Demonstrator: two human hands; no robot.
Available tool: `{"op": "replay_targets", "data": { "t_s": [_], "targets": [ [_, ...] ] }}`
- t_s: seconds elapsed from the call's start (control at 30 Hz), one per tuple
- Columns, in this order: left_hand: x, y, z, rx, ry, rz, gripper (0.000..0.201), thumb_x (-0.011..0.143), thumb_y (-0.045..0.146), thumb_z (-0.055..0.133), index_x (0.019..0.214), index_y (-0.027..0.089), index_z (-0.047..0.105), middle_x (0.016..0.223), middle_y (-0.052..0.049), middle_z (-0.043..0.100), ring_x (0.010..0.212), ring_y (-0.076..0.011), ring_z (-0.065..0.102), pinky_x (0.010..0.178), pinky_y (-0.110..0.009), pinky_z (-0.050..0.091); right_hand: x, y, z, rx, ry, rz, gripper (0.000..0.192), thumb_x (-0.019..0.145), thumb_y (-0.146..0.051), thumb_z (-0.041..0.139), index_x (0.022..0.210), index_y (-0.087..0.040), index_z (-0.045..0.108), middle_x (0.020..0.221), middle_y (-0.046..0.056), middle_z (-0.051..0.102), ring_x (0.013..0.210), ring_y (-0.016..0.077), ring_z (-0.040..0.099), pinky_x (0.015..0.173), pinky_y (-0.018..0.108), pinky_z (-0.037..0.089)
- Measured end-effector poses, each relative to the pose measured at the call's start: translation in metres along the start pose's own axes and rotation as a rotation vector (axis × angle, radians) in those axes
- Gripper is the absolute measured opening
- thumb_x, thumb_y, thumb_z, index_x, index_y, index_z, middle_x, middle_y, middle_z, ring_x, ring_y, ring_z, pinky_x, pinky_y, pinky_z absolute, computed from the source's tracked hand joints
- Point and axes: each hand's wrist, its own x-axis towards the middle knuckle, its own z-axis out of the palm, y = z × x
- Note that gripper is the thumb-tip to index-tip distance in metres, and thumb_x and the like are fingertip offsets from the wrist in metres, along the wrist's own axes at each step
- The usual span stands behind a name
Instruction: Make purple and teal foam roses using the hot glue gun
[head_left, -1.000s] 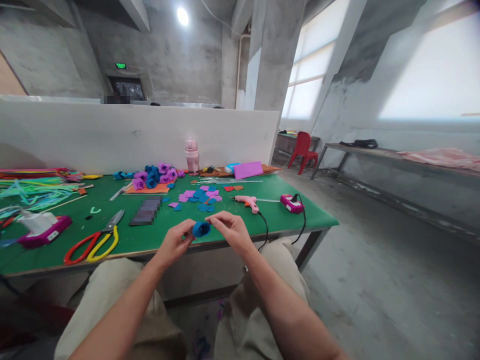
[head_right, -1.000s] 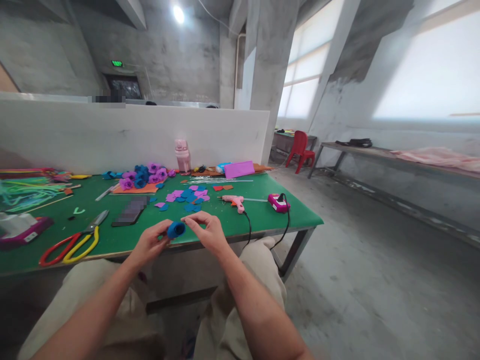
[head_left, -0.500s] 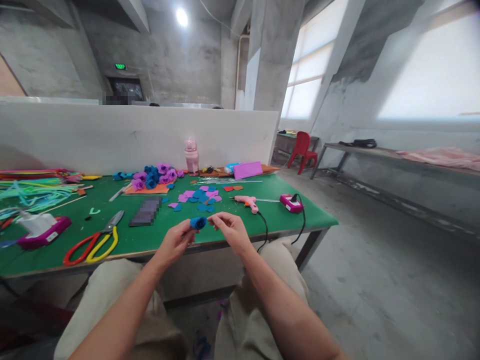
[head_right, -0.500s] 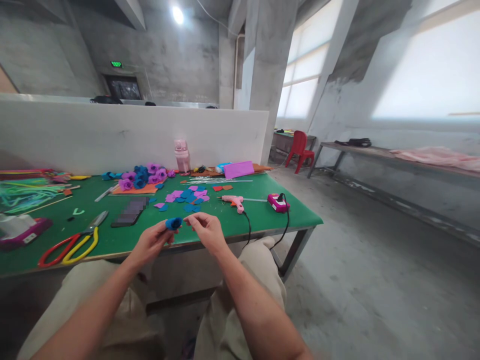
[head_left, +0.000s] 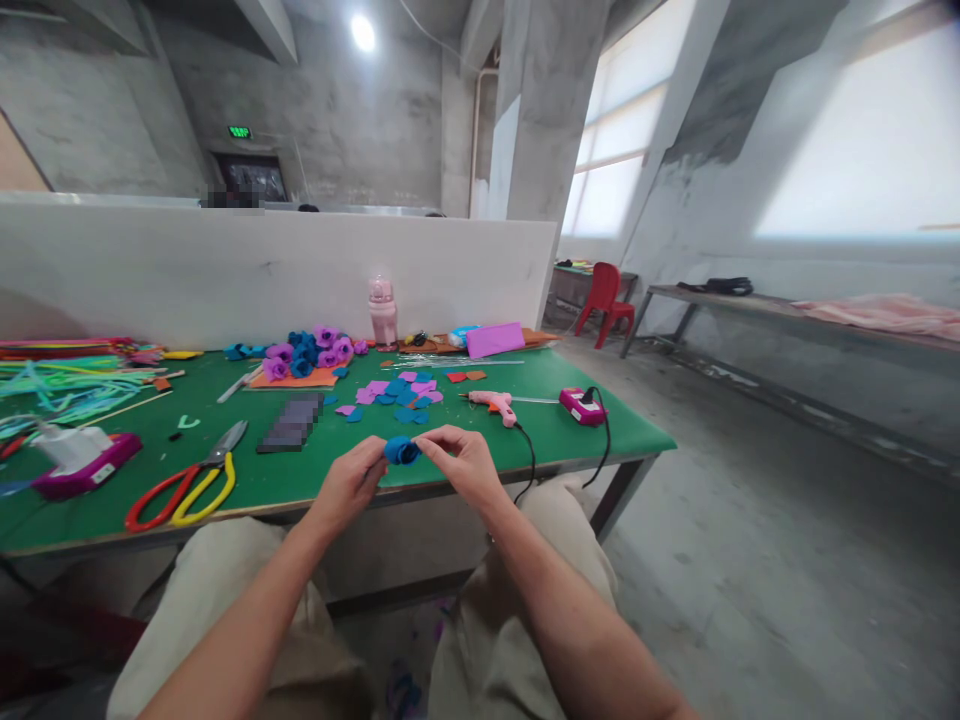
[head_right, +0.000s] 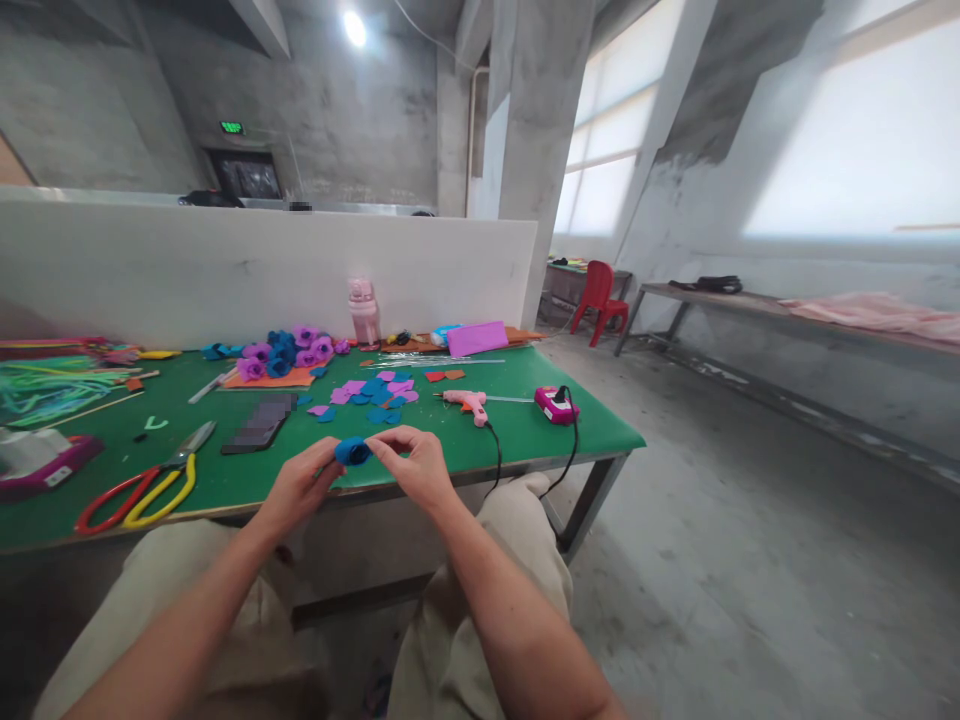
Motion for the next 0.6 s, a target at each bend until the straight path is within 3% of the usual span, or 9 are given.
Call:
{"op": "replay_targets", "data": {
  "t_s": [0.37, 0.6],
  "targets": [
    [-0.0005, 0.0022, -0.0008, -0.019, -0.001, -0.025, 0.023, 0.089, 0.027, 0.038, 0.072, 0.018, 0.051, 0.068, 0.0, 0.052, 0.063, -0.0116, 0.05, 0.061, -0.022, 0.04, -0.0047, -0.0098, 0.0004, -0.233, 0.003, -0.205, 0.02, 0.082, -0.033, 0.053, 0.08, -0.022, 0.071, 0.074, 0.004, 0.066, 0.069, 0.0154, 0.057, 0.067, 0.027, 0.044],
    [-0.0023, -0.0004, 0.0004, -0.069, -0.008, -0.022, 0.02, 0.09, 0.029, 0.039, 0.081, 0.019, 0.054, 0.074, -0.002, 0.055, 0.069, -0.013, 0.052, 0.064, -0.023, 0.041, -0.0029, -0.002, 0.0042, -0.078, 0.015, -0.059, 0.018, 0.077, -0.031, 0.057, 0.07, -0.019, 0.069, 0.069, 0.002, 0.066, 0.065, 0.0157, 0.058, 0.063, 0.026, 0.045]
  ]
}}
